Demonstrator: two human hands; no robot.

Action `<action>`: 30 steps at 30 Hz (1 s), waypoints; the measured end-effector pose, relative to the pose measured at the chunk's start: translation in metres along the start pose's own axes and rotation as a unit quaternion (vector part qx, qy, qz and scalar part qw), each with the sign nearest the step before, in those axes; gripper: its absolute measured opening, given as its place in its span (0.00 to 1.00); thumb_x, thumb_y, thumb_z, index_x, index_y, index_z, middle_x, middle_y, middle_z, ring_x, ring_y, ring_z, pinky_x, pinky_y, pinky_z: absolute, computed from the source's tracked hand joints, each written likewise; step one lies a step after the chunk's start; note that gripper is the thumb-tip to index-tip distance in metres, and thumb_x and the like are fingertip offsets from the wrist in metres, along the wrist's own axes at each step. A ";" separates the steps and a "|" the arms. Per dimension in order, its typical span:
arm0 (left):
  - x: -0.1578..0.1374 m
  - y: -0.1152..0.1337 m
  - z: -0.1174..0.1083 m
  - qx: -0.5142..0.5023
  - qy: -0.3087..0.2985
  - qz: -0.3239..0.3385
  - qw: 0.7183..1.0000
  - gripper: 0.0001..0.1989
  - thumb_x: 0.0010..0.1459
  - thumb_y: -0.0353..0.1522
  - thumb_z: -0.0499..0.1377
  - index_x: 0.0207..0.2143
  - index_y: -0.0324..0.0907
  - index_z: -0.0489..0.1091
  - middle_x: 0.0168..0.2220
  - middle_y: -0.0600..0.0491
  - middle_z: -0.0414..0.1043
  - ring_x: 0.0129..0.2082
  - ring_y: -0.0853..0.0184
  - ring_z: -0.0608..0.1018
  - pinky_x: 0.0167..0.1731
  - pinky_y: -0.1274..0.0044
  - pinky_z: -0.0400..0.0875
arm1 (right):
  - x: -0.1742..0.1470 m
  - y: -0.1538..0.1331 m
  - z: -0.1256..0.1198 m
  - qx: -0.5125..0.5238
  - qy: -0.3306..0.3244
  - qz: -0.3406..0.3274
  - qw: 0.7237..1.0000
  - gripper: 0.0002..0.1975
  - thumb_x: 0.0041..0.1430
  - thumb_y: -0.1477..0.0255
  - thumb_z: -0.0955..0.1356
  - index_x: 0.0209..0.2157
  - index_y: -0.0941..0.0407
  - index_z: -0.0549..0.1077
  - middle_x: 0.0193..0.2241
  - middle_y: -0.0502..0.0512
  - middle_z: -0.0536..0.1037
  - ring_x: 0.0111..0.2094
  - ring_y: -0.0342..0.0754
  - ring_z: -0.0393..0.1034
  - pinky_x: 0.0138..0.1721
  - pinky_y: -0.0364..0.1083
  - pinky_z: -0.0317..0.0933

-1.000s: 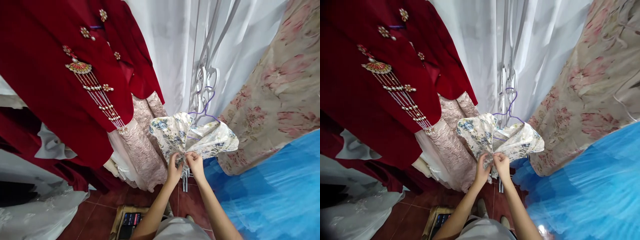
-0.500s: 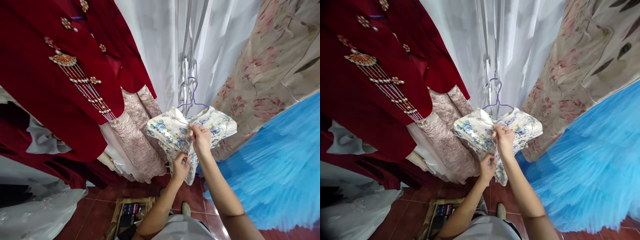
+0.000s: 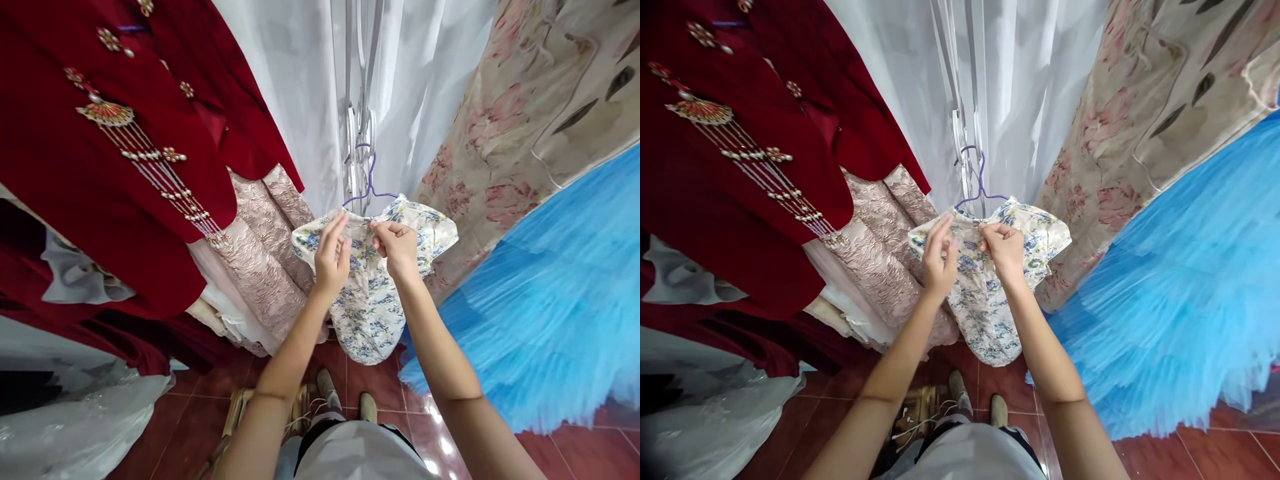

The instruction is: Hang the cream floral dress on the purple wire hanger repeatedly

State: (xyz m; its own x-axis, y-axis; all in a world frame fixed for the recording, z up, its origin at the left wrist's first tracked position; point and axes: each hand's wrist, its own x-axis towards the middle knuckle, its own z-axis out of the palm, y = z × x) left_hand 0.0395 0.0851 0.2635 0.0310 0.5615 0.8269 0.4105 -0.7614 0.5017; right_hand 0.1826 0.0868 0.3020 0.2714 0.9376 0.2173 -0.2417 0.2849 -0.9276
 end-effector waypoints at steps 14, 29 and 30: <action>0.104 -0.025 -0.043 0.040 0.023 0.085 0.995 0.09 0.70 0.35 0.54 0.38 0.42 0.70 0.34 0.52 0.73 0.34 0.69 0.74 0.35 0.77 0.68 | -0.024 0.070 -0.003 -0.146 -0.018 -0.008 0.989 0.16 0.54 0.62 0.70 0.20 0.55 0.68 0.11 0.47 0.68 0.14 0.41 0.59 0.19 0.41 0.53; -0.037 -0.133 -0.108 -0.076 0.010 -0.220 0.972 0.17 0.63 0.47 0.59 0.36 0.42 0.72 0.31 0.53 0.71 0.29 0.69 0.72 0.30 0.80 0.66 | -0.085 0.172 -0.012 -0.277 -0.074 0.061 0.956 0.13 0.58 0.60 0.69 0.31 0.56 0.73 0.21 0.51 0.74 0.23 0.48 0.68 0.28 0.45 0.61; -0.048 -0.119 -0.099 -0.074 -0.028 -0.213 0.974 0.16 0.64 0.45 0.58 0.36 0.42 0.73 0.32 0.53 0.72 0.30 0.68 0.73 0.31 0.79 0.67 | -0.084 0.172 -0.016 -0.311 -0.067 0.043 0.947 0.12 0.57 0.61 0.70 0.35 0.56 0.75 0.27 0.55 0.78 0.29 0.51 0.72 0.32 0.48 0.65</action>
State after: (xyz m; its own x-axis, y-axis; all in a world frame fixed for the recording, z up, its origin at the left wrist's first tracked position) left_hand -0.1014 0.1170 0.1897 -0.0614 0.8508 0.5219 0.2605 -0.4911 0.8312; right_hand 0.1331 0.0535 0.1188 0.1441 0.9809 0.1306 0.3491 0.0730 -0.9342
